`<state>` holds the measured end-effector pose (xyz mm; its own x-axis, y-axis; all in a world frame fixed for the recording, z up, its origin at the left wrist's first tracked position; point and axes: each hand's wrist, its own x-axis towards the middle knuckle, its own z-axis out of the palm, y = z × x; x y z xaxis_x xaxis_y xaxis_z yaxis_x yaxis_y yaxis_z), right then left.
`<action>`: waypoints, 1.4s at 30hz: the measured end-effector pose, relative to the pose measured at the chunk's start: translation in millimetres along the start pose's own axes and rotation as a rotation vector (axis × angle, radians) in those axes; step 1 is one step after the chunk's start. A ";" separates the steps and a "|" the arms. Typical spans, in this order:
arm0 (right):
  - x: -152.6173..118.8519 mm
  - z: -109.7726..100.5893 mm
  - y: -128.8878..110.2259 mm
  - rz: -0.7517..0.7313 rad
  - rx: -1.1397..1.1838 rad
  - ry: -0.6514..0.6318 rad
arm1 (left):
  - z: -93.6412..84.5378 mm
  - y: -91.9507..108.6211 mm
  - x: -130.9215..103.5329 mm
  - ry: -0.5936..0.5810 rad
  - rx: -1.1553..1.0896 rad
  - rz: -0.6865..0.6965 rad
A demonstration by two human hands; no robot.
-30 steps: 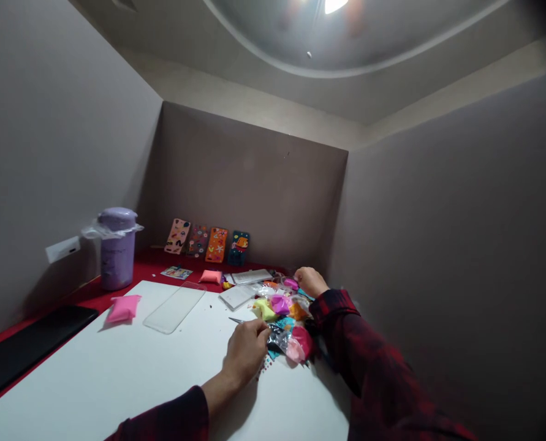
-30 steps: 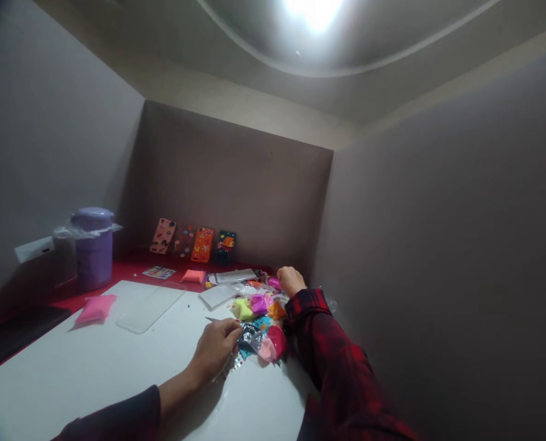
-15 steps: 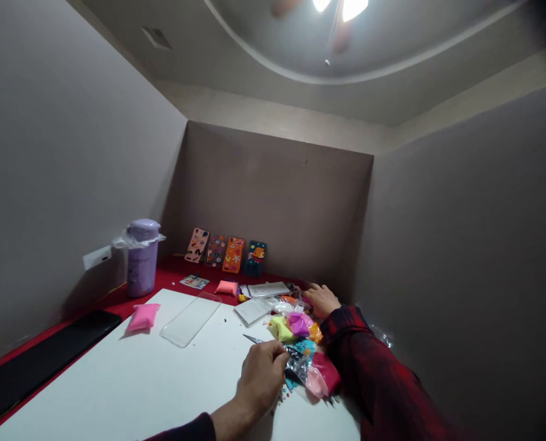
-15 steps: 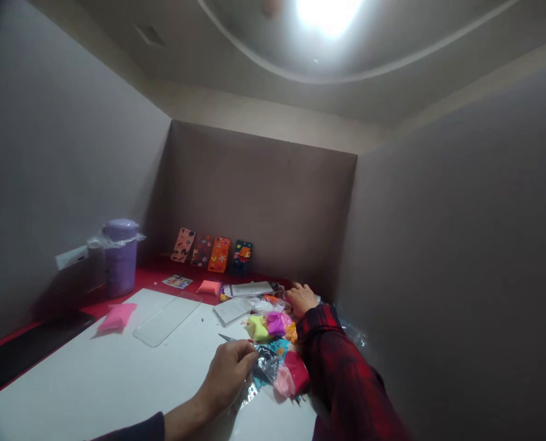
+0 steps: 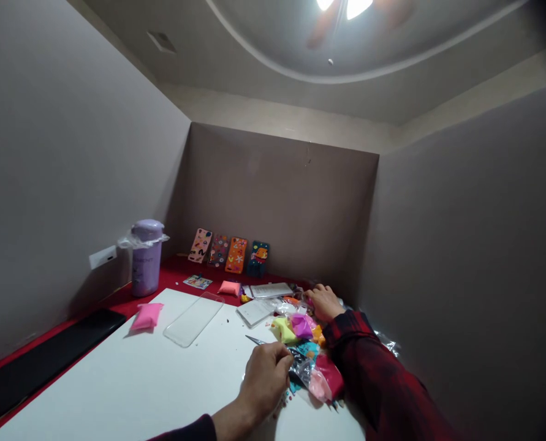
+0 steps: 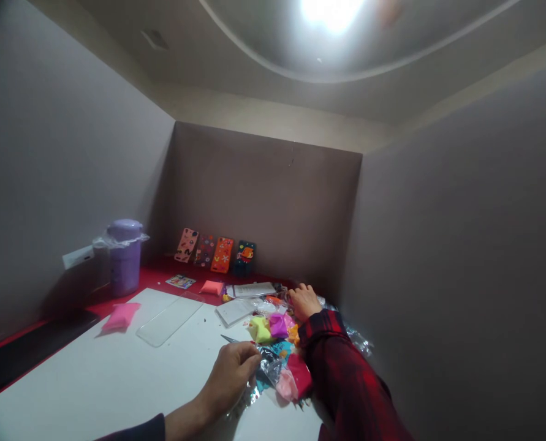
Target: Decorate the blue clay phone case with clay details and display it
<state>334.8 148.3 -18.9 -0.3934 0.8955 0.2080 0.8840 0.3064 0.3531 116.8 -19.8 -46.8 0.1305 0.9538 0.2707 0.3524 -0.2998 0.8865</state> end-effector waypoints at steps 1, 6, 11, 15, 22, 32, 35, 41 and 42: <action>-0.5 0.7 -0.7 0.006 0.004 0.002 | -0.1 0.5 -0.1 0.001 -0.001 0.001; -2.3 -0.2 -2.9 0.052 0.048 0.046 | -0.4 0.8 0.1 0.009 -0.005 0.004; -1.7 -6.6 -4.9 0.207 0.131 0.148 | 0.2 -0.1 0.2 0.005 -0.010 0.013; -2.6 -11.6 -7.1 0.359 0.225 0.196 | -0.5 -1.0 1.4 -0.002 -0.015 0.024; -9.5 -38.0 -4.3 0.507 0.520 0.166 | -3.5 -2.3 4.7 0.031 -0.037 0.072; -79.3 -61.7 -91.8 0.115 1.176 0.141 | -14.2 -1.3 15.8 0.148 -0.175 0.199; -105.6 -56.3 -119.9 0.068 1.312 0.254 | -18.6 -0.6 13.5 -0.007 -0.252 0.247; -127.2 -52.6 -139.3 0.026 1.461 0.445 | -27.0 -6.5 7.7 -0.162 -0.326 0.285; -128.1 -52.5 -139.7 0.019 1.466 0.459 | -27.9 -8.9 9.0 -0.172 -0.331 0.284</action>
<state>248.4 -26.2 -47.0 -0.1775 0.8137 0.5534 0.2446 0.5812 -0.7761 88.9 -7.9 -41.8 0.3403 0.8093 0.4788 -0.0300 -0.4996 0.8658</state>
